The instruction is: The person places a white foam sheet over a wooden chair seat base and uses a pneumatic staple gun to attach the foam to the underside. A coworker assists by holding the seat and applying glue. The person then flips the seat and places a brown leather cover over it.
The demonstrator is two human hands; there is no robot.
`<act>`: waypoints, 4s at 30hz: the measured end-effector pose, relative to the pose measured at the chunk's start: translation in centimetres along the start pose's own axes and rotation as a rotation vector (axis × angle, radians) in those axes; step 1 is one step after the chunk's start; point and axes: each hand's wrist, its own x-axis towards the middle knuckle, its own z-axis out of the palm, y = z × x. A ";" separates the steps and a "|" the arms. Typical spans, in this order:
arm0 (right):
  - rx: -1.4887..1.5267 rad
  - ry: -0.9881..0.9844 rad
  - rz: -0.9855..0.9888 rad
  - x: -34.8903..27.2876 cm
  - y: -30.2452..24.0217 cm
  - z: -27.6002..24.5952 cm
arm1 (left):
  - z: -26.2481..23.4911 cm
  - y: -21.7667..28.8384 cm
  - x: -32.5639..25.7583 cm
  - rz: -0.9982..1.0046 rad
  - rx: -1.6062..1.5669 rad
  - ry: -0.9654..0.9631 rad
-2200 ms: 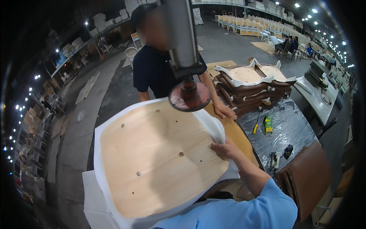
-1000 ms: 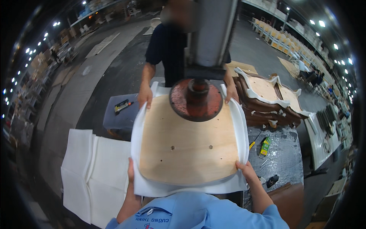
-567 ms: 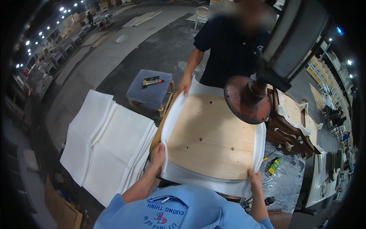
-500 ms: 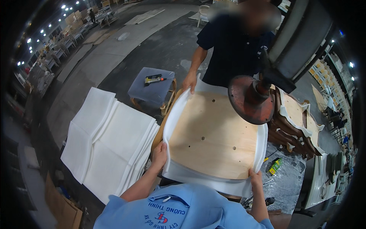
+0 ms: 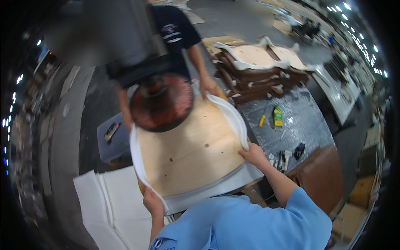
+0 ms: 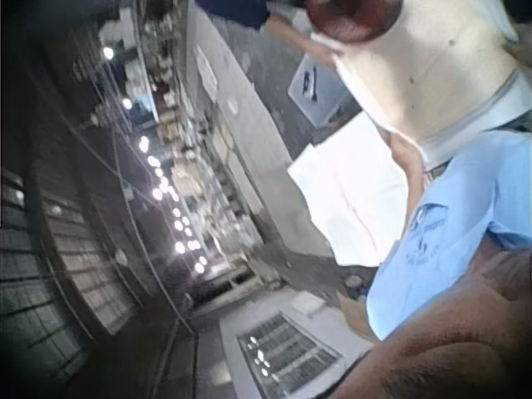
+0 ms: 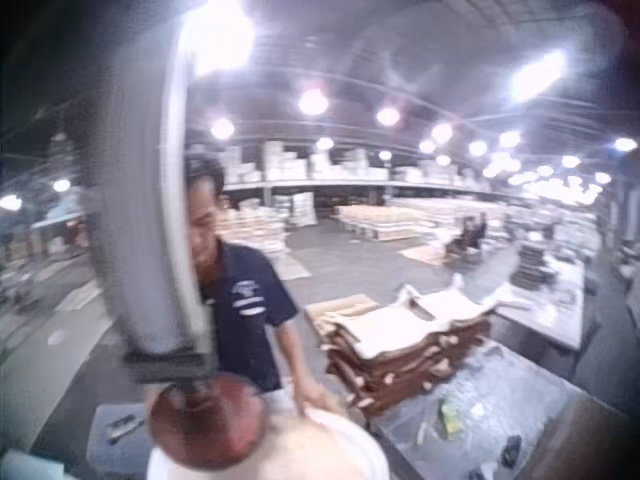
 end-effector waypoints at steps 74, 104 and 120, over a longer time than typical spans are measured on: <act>-0.233 0.337 0.007 5.3 -4.2 2.8 | 4.2 -0.5 10.6 -0.179 0.281 0.125; -0.126 0.382 -0.075 4.7 -3.5 2.6 | 3.8 0.0 10.8 -0.124 0.362 0.108; -0.059 0.307 -0.038 6.8 -0.9 2.2 | 4.0 -1.3 12.1 -0.210 0.313 -0.017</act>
